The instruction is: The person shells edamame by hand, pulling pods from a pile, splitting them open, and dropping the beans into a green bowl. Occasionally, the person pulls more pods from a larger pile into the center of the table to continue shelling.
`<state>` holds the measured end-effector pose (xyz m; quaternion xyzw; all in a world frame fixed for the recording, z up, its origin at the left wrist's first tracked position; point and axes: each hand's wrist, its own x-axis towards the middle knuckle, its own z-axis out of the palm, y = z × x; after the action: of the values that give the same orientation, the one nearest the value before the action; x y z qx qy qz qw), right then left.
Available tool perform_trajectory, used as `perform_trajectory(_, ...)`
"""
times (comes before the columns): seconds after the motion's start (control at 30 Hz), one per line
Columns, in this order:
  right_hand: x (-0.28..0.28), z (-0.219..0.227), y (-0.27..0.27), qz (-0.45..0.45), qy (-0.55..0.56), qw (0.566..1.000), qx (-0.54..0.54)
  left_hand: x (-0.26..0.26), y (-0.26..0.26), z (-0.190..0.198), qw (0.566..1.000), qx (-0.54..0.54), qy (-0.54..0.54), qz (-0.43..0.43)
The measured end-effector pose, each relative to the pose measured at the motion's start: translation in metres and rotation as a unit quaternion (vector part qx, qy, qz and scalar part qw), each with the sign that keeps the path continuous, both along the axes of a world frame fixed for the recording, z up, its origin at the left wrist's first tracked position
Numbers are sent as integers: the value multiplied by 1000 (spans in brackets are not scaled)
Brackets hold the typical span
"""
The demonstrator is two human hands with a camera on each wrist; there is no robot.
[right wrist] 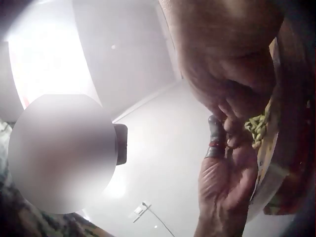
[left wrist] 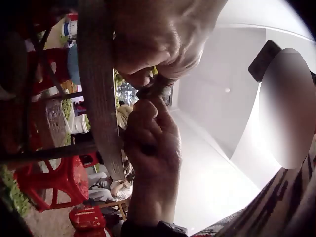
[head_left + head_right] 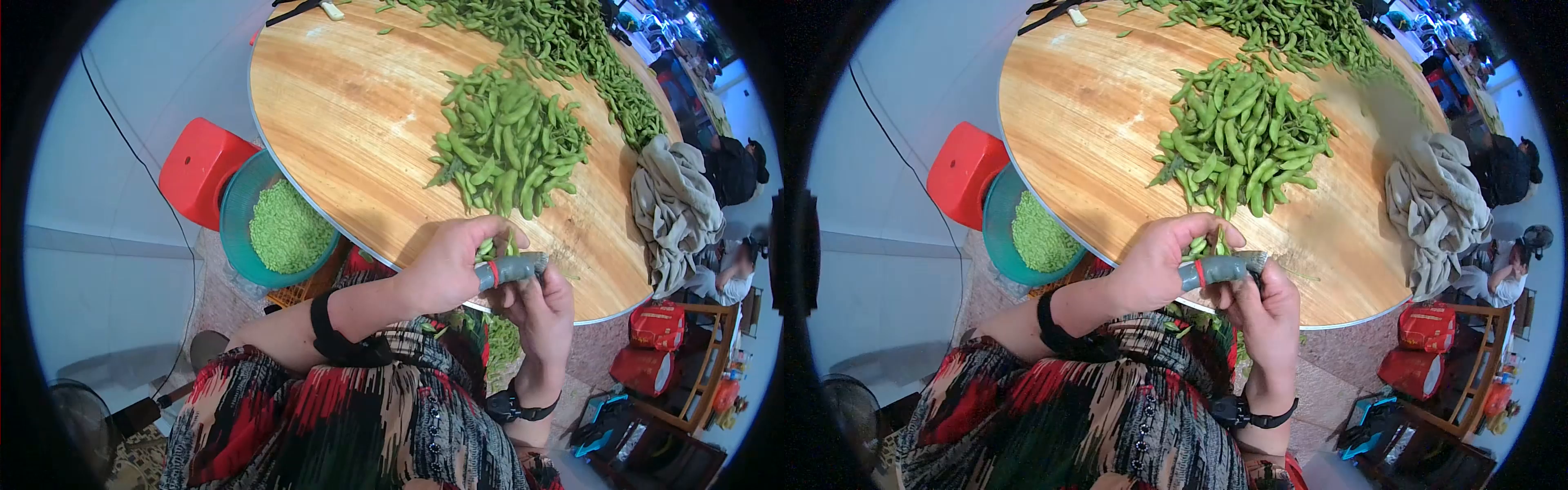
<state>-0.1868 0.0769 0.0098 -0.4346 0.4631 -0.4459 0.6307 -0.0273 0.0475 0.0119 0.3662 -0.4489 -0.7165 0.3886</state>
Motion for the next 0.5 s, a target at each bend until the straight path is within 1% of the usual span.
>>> perform_trajectory(0.03, -2, 4, -2, 1, 1, 1000, 1, -1, -1, -10, 998, -64, 11, 12)
perform_trajectory(0.07, -2, 7, -3, 7, -89, 995, 54, -1, -2, -16, 991, -128, 21, 23)
perform_trajectory(0.1, -2, 9, -4, 12, -178, 978, 107, 1, -3, -13, 991, -127, 21, 24)
perform_trajectory(0.17, -4, 7, -6, 27, -178, 978, 103, 9, -6, -6, 996, -42, 64, -51)
perform_trajectory(0.2, -4, 8, -6, 21, -43, 998, 39, 10, -9, -9, 996, -41, 65, -49)
perform_trajectory(0.23, -4, 7, -6, 13, 93, 995, -25, 9, -11, -14, 978, -203, -55, 9)
perform_trajectory(0.27, -5, -5, -11, -71, 232, 960, -141, 8, -12, -18, 916, -357, -172, 66)
perform_trajectory(0.3, 5, 12, -12, -130, 227, 953, -150, 9, -10, -12, 916, -356, -171, 65)
perform_trajectory(0.37, 11, 22, -13, -122, 139, 974, -128, 10, -3, 5, 908, -322, -268, 20)
perform_trajectory(0.43, 8, 13, -12, -62, 203, 963, -165, 10, 0, 2, 909, -324, -263, 4)
perform_trajectory(0.47, 9, 14, -10, -74, 253, 949, -170, 10, 0, -1, 900, -353, -256, 0)
perform_trajectory(0.5, 9, 10, -8, -73, 253, 949, -170, 11, 1, -4, 890, -382, -249, -4)
